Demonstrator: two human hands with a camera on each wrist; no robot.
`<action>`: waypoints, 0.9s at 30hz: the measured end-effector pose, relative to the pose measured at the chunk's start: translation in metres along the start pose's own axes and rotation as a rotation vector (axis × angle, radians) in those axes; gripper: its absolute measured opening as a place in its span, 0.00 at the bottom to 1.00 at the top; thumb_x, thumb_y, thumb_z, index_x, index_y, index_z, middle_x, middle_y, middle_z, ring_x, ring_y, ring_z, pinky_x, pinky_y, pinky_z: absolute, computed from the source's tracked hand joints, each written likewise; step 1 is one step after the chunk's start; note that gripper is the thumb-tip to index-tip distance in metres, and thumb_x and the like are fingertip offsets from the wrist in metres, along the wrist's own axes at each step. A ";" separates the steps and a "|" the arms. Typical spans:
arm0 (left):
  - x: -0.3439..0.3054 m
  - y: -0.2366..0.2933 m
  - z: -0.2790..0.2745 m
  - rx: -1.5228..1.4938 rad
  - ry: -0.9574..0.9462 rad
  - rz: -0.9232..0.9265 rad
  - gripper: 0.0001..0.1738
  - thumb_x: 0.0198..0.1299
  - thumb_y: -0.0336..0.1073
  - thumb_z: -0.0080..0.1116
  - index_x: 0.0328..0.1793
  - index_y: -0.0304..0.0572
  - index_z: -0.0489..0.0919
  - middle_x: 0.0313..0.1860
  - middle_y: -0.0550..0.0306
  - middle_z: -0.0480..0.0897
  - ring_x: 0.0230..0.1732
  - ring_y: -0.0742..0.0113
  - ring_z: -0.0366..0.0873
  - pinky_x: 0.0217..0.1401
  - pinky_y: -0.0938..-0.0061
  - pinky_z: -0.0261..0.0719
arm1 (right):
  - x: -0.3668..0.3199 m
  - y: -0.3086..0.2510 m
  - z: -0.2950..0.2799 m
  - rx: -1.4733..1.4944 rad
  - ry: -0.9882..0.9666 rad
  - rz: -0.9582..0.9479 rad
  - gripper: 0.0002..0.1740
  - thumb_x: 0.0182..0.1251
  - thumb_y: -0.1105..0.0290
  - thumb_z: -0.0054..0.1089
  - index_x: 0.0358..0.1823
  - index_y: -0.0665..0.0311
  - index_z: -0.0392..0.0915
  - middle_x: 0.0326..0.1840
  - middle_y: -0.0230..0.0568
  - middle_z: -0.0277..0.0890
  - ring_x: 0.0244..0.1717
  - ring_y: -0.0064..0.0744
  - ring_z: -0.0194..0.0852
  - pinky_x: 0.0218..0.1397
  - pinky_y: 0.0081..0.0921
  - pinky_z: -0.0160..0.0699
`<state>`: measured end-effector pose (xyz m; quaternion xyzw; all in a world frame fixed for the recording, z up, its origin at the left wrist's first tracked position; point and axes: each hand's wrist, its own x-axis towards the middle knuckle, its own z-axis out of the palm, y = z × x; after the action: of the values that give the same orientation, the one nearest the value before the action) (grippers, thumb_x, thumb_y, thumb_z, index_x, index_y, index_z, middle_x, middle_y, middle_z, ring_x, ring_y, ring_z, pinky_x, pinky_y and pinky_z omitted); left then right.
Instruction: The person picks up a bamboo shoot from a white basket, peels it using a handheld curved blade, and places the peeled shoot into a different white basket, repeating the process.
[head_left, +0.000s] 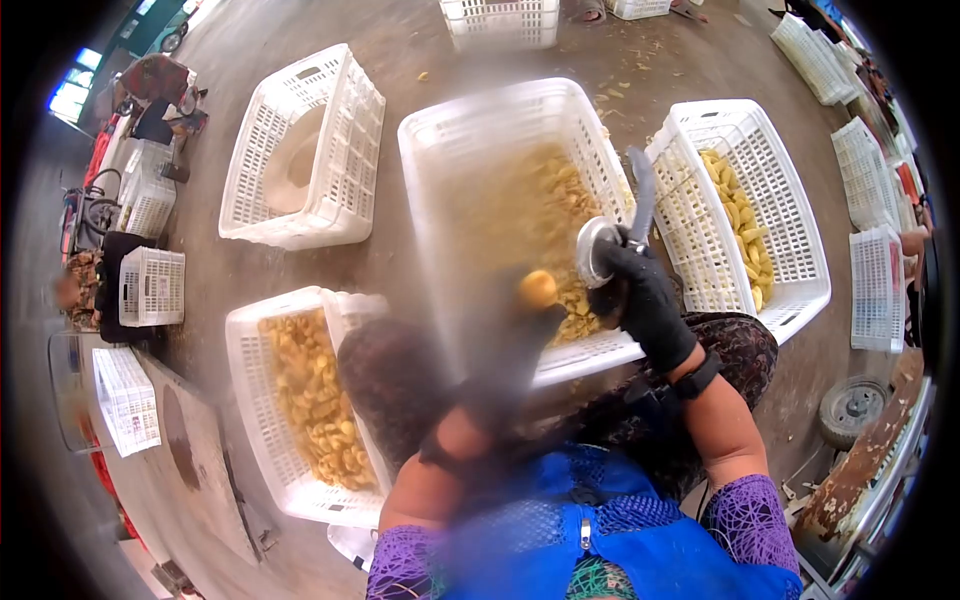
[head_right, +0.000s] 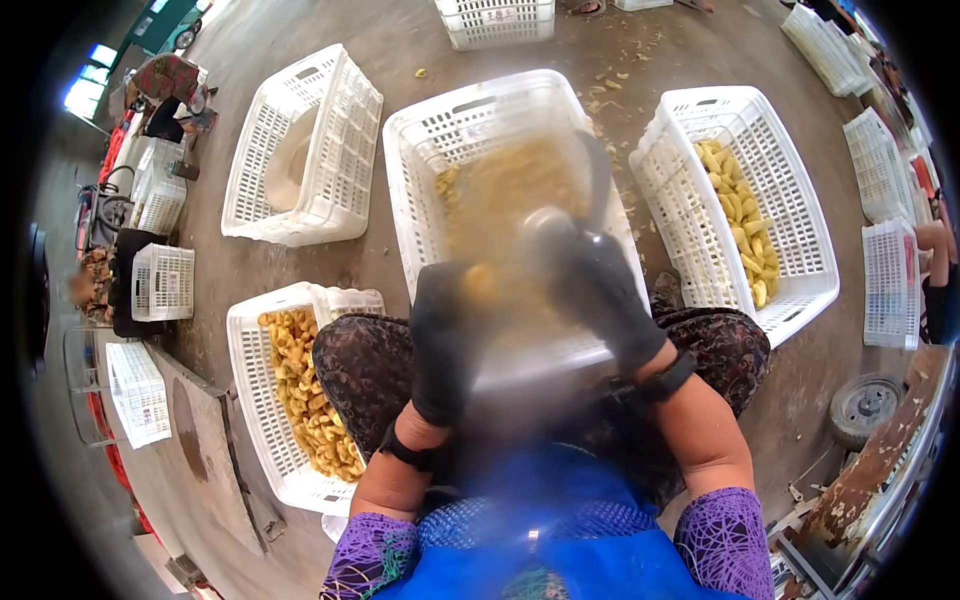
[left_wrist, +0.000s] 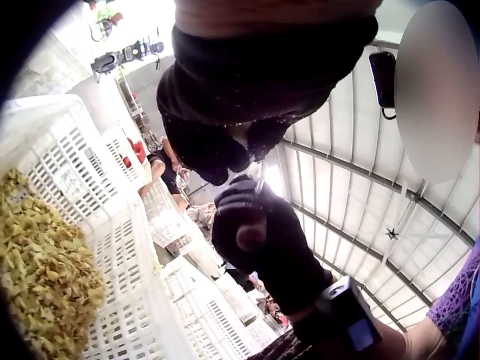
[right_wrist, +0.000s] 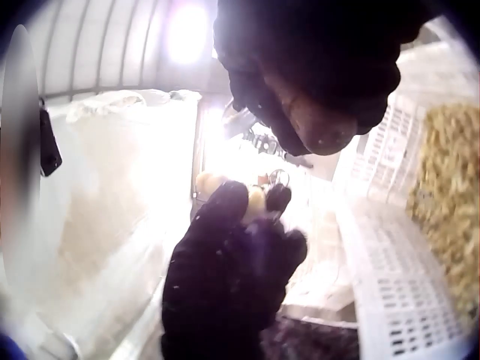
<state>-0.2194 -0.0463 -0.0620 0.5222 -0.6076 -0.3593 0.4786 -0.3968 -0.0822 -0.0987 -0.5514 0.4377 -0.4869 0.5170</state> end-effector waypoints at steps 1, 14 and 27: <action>0.000 -0.004 0.000 0.034 0.026 0.021 0.11 0.53 0.25 0.61 0.44 0.37 0.75 0.38 0.60 0.79 0.36 0.69 0.75 0.42 0.74 0.75 | 0.000 -0.015 -0.001 0.073 0.098 0.195 0.10 0.61 0.64 0.59 0.39 0.61 0.73 0.24 0.30 0.71 0.18 0.19 0.68 0.17 0.17 0.64; -0.002 -0.023 -0.014 -0.080 -0.237 -0.104 0.09 0.58 0.27 0.54 0.45 0.36 0.77 0.31 0.66 0.77 0.31 0.79 0.71 0.33 0.82 0.71 | 0.003 -0.036 -0.006 0.141 0.324 0.486 0.12 0.54 0.71 0.63 0.39 0.64 0.74 0.21 0.30 0.71 0.14 0.17 0.65 0.13 0.15 0.58; -0.011 -0.032 -0.002 0.004 -0.255 -0.061 0.07 0.57 0.27 0.57 0.42 0.36 0.78 0.27 0.62 0.78 0.26 0.78 0.71 0.28 0.79 0.71 | 0.003 -0.018 0.015 -0.245 -0.060 0.057 0.10 0.59 0.73 0.62 0.42 0.66 0.78 0.33 0.29 0.78 0.36 0.17 0.73 0.40 0.18 0.75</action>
<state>-0.2084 -0.0414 -0.0943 0.4915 -0.6480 -0.4359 0.3854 -0.3819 -0.0821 -0.0808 -0.6120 0.4939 -0.3980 0.4724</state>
